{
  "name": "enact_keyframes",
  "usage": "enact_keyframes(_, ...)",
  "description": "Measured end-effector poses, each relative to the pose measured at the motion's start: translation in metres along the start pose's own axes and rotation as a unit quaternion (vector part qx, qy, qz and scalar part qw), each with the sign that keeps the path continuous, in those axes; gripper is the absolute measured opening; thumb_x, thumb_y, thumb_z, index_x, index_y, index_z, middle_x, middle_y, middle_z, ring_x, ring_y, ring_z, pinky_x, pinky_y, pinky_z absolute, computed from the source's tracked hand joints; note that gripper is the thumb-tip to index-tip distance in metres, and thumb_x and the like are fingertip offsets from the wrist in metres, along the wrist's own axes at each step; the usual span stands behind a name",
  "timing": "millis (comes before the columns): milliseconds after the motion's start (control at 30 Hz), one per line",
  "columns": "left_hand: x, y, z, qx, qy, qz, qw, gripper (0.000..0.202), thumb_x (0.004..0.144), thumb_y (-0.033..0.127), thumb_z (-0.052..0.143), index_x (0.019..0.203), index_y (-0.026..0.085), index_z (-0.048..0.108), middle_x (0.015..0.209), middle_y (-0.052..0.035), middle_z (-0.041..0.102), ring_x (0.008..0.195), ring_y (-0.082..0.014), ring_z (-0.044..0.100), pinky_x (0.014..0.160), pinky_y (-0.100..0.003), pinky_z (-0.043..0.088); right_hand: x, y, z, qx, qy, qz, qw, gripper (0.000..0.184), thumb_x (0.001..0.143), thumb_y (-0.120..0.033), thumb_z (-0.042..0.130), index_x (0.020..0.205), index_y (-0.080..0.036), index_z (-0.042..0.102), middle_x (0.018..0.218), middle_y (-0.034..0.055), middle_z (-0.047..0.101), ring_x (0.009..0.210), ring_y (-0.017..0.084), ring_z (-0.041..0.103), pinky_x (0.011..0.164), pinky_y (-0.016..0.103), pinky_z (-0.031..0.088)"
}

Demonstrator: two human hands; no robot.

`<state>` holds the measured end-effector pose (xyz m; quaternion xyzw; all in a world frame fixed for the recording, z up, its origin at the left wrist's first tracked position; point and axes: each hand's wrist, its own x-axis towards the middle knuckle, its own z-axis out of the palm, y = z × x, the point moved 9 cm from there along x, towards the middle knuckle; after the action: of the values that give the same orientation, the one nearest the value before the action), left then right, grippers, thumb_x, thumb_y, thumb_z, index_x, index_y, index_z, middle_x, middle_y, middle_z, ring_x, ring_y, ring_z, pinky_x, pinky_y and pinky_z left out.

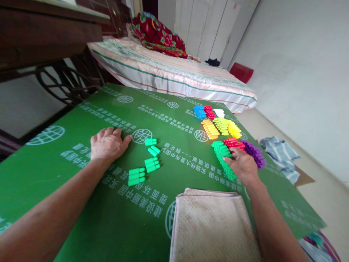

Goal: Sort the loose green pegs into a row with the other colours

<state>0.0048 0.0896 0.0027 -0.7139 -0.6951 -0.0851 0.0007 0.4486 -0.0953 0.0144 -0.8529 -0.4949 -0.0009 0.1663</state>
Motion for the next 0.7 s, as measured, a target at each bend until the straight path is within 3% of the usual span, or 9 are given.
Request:
enact_keyframes(200,0.001,-0.001,0.001,0.003,0.004,-0.001,1.000,0.060,0.088,0.056,0.028,0.125,0.014,0.050,0.141,-0.0178,0.042,0.131,-0.0363,0.035,0.109,-0.053,0.033,-0.002,-0.004,-0.007,-0.010,0.013,-0.009,1.000,0.033,0.079,-0.044,0.060,0.104,-0.024,0.068,0.086,0.0039,0.073,0.073,0.019,0.066,0.060,0.027,0.041)
enact_keyframes(433,0.001,0.000,0.000,0.001,0.005,0.002,1.000,0.060,0.088,0.056,0.029,0.123,0.013,0.052,0.140,-0.0187,0.042,0.131,-0.0383,0.036,0.107,-0.055,0.034,-0.002,-0.001,-0.039,0.080,0.114,0.002,0.990,0.037,0.081,-0.050,0.054,0.096,-0.022,0.072,0.085,0.0077,0.075,0.077,0.023,0.069,0.071,0.033,0.050)
enact_keyframes(567,0.001,0.001,0.000,-0.001,0.004,-0.001,1.000,0.060,0.088,0.055,0.029,0.124,0.012,0.051,0.142,-0.0190,0.041,0.132,-0.0382,0.035,0.109,-0.055,0.033,-0.009,-0.032,-0.040,0.155,0.104,-0.052,0.981,0.036,0.082,-0.047,0.053,0.098,-0.022,0.072,0.087,0.0064,0.076,0.079,0.022,0.070,0.075,0.034,0.052)
enact_keyframes(700,0.000,0.001,-0.001,-0.003,0.005,-0.001,1.000,0.061,0.088,0.055,0.030,0.125,0.012,0.051,0.142,-0.0193,0.041,0.131,-0.0382,0.035,0.108,-0.055,0.033,-0.034,-0.093,-0.022,0.184,0.049,-0.138,0.972,0.030,0.085,-0.040,0.055,0.101,-0.020,0.071,0.095,0.0076,0.075,0.084,0.020,0.070,0.079,0.033,0.053)
